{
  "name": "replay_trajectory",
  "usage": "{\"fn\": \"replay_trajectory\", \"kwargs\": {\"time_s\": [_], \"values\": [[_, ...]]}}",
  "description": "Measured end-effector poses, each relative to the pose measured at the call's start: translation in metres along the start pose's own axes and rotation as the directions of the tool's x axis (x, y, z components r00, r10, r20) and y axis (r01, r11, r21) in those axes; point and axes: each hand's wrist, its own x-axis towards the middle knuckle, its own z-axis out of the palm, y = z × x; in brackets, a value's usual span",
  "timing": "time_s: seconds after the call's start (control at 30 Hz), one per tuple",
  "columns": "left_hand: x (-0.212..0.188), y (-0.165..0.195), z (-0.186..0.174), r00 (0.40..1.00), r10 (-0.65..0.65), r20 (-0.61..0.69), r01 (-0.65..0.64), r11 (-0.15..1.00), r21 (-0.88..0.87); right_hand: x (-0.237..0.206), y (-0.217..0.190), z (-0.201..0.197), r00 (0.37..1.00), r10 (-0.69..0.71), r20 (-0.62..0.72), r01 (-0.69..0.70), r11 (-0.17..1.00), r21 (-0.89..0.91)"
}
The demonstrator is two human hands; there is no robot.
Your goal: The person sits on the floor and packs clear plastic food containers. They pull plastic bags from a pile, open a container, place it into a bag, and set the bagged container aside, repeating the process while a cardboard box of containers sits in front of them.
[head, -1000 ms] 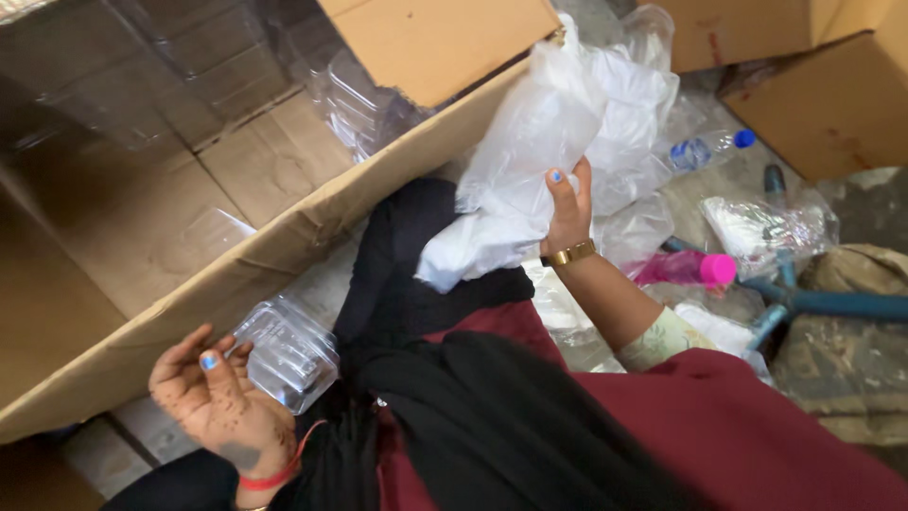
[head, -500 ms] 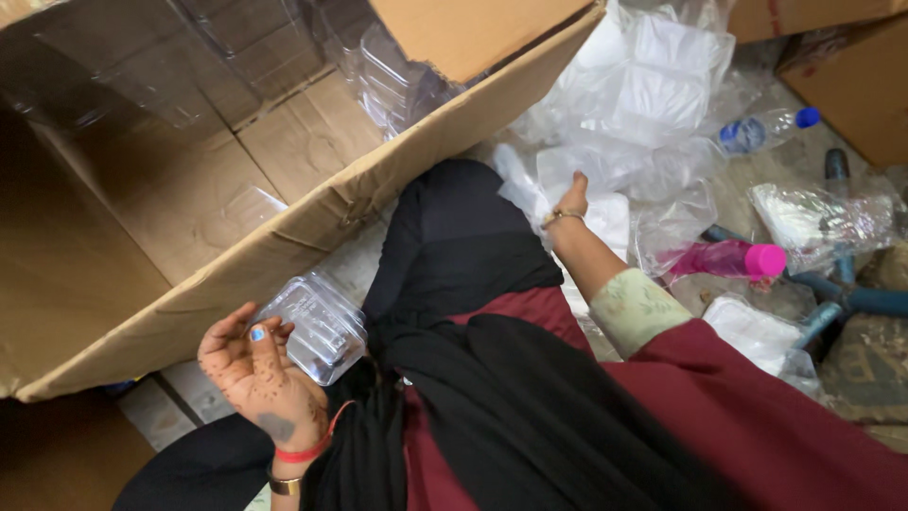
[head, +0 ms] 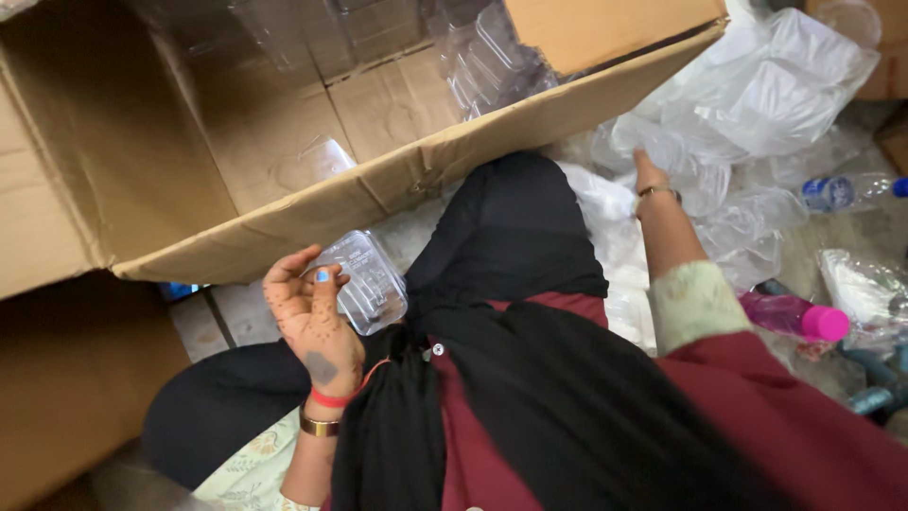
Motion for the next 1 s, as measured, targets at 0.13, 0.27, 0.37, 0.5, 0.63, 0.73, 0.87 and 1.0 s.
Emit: {"fn": "replay_trajectory", "kwargs": {"time_s": [0.13,0.27,0.37,0.5,0.63,0.73,0.87,1.0], "values": [[-0.002,0.015,0.014,0.992,0.034,0.121,-0.041,0.998,0.055,-0.055,0.012,-0.010,0.866,-0.490,0.101,0.494,0.869,-0.021],[-0.002,0.030,0.045,0.928,0.013,0.371,-0.080,0.983,0.165,-0.163,-0.012,0.002,0.562,-0.749,0.350,0.650,0.662,0.373],[0.009,0.035,0.071,0.747,0.215,0.630,-0.497,0.810,0.312,-0.252,-0.048,0.010,0.223,-0.739,0.635,0.646,0.600,0.472],[0.010,0.040,0.080,0.776,0.234,0.585,-0.465,0.840,0.281,-0.337,-0.078,0.028,-0.170,-0.736,0.655,0.647,0.419,0.638],[0.009,0.043,0.057,0.931,-0.034,0.364,-0.105,0.928,0.357,-0.372,-0.081,0.058,0.108,-0.781,0.615,0.615,0.538,0.576],[0.010,0.045,0.036,0.953,0.036,0.301,-0.145,0.927,0.346,-0.378,-0.076,0.073,0.101,-0.718,0.688,0.533,0.623,0.572],[0.008,0.052,0.018,0.942,0.077,0.328,-0.201,0.909,0.364,-0.375,-0.066,0.084,0.030,-0.726,0.687,0.617,0.555,0.559],[0.009,0.059,0.014,0.888,0.161,0.431,-0.369,0.808,0.459,-0.368,-0.059,0.092,0.040,-0.767,0.641,0.674,0.494,0.549]]}}
